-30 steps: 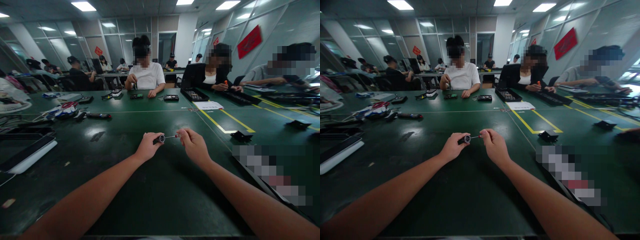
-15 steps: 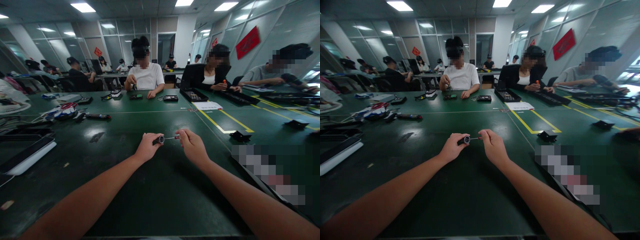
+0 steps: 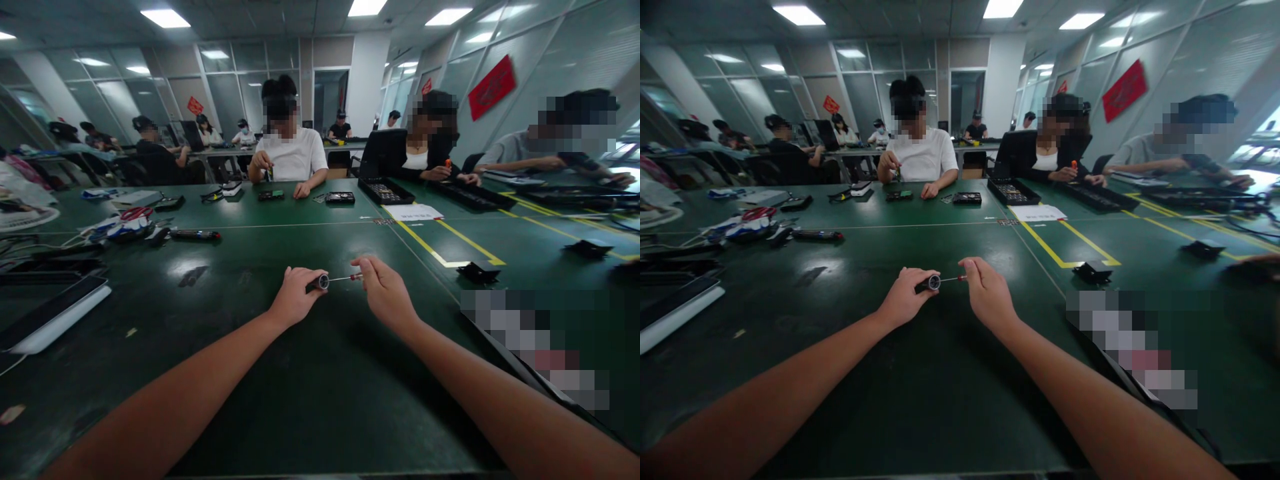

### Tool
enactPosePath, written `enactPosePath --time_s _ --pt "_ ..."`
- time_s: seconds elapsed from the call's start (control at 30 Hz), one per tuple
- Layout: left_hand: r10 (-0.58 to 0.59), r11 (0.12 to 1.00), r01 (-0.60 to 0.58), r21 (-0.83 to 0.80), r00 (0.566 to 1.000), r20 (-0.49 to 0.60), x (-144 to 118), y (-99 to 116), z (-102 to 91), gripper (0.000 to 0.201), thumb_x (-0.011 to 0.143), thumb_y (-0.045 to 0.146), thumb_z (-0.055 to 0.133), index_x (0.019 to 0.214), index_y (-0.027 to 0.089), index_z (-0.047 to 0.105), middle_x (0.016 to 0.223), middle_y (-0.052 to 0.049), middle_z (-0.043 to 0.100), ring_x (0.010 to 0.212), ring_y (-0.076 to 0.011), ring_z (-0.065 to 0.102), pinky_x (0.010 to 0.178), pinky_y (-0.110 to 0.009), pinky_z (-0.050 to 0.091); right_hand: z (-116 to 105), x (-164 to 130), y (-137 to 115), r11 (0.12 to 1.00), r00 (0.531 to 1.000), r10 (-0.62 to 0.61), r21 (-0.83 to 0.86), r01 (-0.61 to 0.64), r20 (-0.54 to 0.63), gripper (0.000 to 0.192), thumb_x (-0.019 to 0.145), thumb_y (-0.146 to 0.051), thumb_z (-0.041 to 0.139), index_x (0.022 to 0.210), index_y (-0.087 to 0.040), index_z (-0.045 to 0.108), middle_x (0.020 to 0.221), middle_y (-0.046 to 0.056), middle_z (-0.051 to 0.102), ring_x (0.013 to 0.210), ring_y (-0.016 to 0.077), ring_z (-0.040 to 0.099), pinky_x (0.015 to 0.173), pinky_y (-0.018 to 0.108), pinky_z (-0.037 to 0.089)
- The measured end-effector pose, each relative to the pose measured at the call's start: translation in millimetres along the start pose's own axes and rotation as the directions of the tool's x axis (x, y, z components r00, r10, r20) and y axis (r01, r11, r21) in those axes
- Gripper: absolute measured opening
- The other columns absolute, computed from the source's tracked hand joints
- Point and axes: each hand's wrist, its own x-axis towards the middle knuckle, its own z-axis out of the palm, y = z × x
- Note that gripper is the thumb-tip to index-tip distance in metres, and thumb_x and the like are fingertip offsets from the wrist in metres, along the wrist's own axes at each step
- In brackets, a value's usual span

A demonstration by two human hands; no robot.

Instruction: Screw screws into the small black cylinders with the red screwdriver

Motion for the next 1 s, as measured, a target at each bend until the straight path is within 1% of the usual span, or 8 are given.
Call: enactPosePath --time_s 0.17,0.27,0.43,0.6,0.77,0.87,0.97,1.0 --pt "-0.013 1.0 0.013 -0.013 1.0 0.004 0 0 -0.3 0.031 0.088 0.022 0.071 0.119 0.026 0.069 0.115 -0.005 0.071 0.114 -0.0268 0.058 0.115 -0.061 0.024 2 0 6 0.992 0.998 0.059 0.109 -0.061 0.029 0.032 0.096 -0.039 0.045 0.121 -0.024 0.056 0.081 0.002 0.065 0.068 0.0208 0.058 0.064 0.035 0.043" --pt "-0.017 1.0 0.017 -0.011 1.0 0.008 0 0 -0.1 0.032 0.088 0.021 0.07 0.119 0.026 0.068 0.116 -0.005 0.07 0.114 -0.027 0.058 0.116 -0.061 0.023 2 -1 8 0.981 0.998 0.051 0.186 -0.057 0.036 0.024 0.094 -0.037 0.046 0.114 -0.025 0.055 0.08 0.0 0.063 0.069 0.0201 0.057 0.066 0.034 0.044" --pt "-0.021 1.0 0.022 -0.011 1.0 0.003 0 2 -1.0 0.03 0.088 0.021 0.07 0.118 0.026 0.068 0.116 -0.005 0.071 0.115 -0.027 0.058 0.115 -0.059 0.025 2 -1 3 0.99 0.997 0.064 0.12 -0.068 0.039 0.03 0.099 -0.046 0.039 0.099 -0.024 0.059 0.071 0.0 0.056 0.067 0.0199 0.055 0.065 0.035 0.042" --pt "-0.024 1.0 0.024 -0.002 1.0 -0.014 1 0 -0.7 0.031 0.088 0.021 0.071 0.119 0.026 0.068 0.115 -0.004 0.071 0.114 -0.026 0.059 0.111 -0.054 0.031 5 -2 7 0.978 0.999 0.036 0.204 -0.04 0.025 0.025 0.094 -0.042 0.05 0.111 -0.024 0.052 0.085 0.002 0.062 0.076 0.0203 0.059 0.071 0.035 0.046" --pt "-0.013 1.0 0.013 0.019 1.0 -0.015 0 -1 0.5 0.032 0.088 0.023 0.071 0.12 0.027 0.068 0.114 -0.004 0.071 0.113 -0.026 0.059 0.113 -0.057 0.03 7 1 7 0.954 0.998 0.063 0.294 -0.061 0.002 0.024 0.089 -0.045 0.06 0.093 -0.022 0.058 0.079 0.002 0.063 0.074 0.0194 0.06 0.072 0.036 0.048" --pt "0.051 0.996 -0.052 0.067 0.999 0.009 0 3 -2.3 0.031 0.09 0.022 0.068 0.12 0.028 0.067 0.115 -0.003 0.071 0.115 -0.0253 0.059 0.118 -0.06 0.022 9 6 10 0.859 0.98 0.195 0.488 -0.157 -0.028 0.028 0.088 -0.049 0.061 0.089 -0.021 0.063 0.076 0.002 0.062 0.072 0.0183 0.059 0.073 0.035 0.05" --pt "0.109 0.987 -0.11 0.12 0.994 0.016 2 5 -5.3 0.032 0.092 0.022 0.064 0.123 0.029 0.066 0.118 -0.003 0.07 0.118 -0.0247 0.058 0.121 -0.061 0.017 11 12 18 0.593 0.893 0.435 0.708 -0.383 0.118 0.031 0.086 -0.052 0.064 0.077 -0.021 0.061 0.064 0.0 0.054 0.058 0.0154 0.052 0.064 0.034 0.053" --pt "0.098 0.987 -0.099 0.128 0.995 0.016 3 4 -5.6 0.031 0.093 0.023 0.064 0.123 0.029 0.066 0.118 -0.003 0.07 0.118 -0.0251 0.058 0.12 -0.062 0.018 11 13 20 0.549 0.869 0.479 0.729 -0.408 0.126 0.031 0.084 -0.05 0.066 0.074 -0.021 0.06 0.062 -0.001 0.052 0.055 0.0142 0.049 0.061 0.034 0.053"
